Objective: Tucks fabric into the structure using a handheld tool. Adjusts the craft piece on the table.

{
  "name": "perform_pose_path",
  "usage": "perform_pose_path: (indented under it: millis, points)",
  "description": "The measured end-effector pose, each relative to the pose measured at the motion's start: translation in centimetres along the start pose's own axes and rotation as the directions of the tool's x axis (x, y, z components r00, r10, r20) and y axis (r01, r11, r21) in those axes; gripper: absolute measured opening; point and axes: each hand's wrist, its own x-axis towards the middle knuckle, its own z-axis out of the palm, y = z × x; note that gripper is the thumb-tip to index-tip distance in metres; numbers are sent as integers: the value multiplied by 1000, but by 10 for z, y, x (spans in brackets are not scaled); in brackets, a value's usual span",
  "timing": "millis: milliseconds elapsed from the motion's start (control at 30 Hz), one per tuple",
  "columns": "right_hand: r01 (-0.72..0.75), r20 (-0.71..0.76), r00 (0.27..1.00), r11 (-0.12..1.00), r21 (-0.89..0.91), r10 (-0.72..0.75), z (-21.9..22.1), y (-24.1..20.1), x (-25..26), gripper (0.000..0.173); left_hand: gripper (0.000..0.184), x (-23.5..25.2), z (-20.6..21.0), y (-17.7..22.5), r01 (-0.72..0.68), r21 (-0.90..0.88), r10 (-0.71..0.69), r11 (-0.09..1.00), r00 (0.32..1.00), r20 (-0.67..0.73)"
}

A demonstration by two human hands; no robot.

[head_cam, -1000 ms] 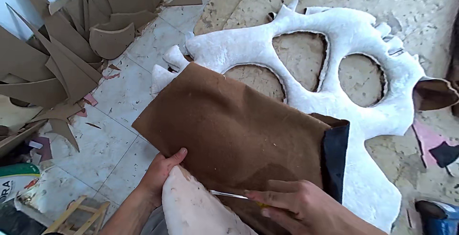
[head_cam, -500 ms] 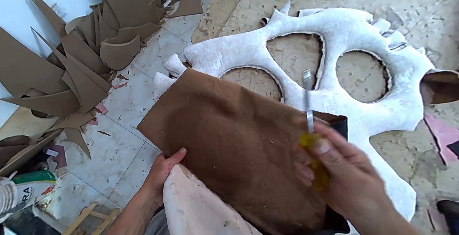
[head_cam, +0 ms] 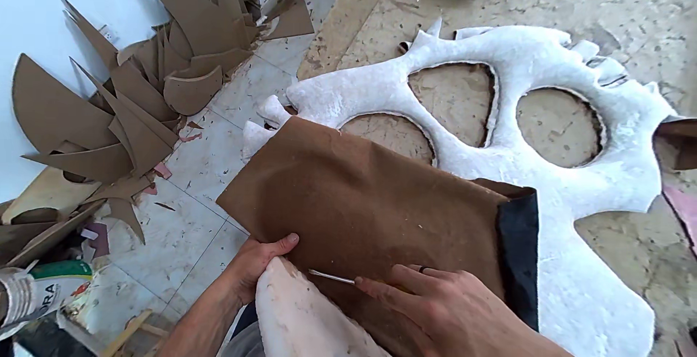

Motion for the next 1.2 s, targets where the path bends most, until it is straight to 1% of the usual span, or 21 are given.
perform_pose_path:
  millis: [100,233,367,567,800,900,1000,1100,1200]
  points:
    - [14,20,1000,999,-28,-14,-4,-1,3,41,26,-3,3,-1,-22,-25,21,999,999,-33]
    - [33,70,997,996,-77,-28,-15,-6,7,39,23,-6,4,0,-37,-21,37,999,999,-25]
    - [40,95,995,991,-131,-27,-19,-14,8,42,21,-6,4,0,-45,-5,45,999,999,-22]
    - [-35,146,987,980,-197,65,-25,-33,9,41,23,-5,2,-1,-59,-7,59,998,998,-18]
    - [-33,110,993,987,-155,50,-20,-26,3,44,23,-4,1,-1,-46,-9,46,999,999,-3]
    - [-9,99,995,987,-160,26,-15,-25,2,45,24,-4,2,0,-41,-1,41,999,999,-20]
    - [19,109,994,976,-215,4,-15,-30,4,39,25,-6,4,-1,-49,21,49,999,998,-37]
    - [20,139,990,962,-272,18,-18,-39,9,35,22,-7,5,-1,-94,70,97,993,994,-43]
    - [37,138,990,970,-240,-4,-12,-32,11,35,22,-7,5,-3,-111,94,117,989,992,-53]
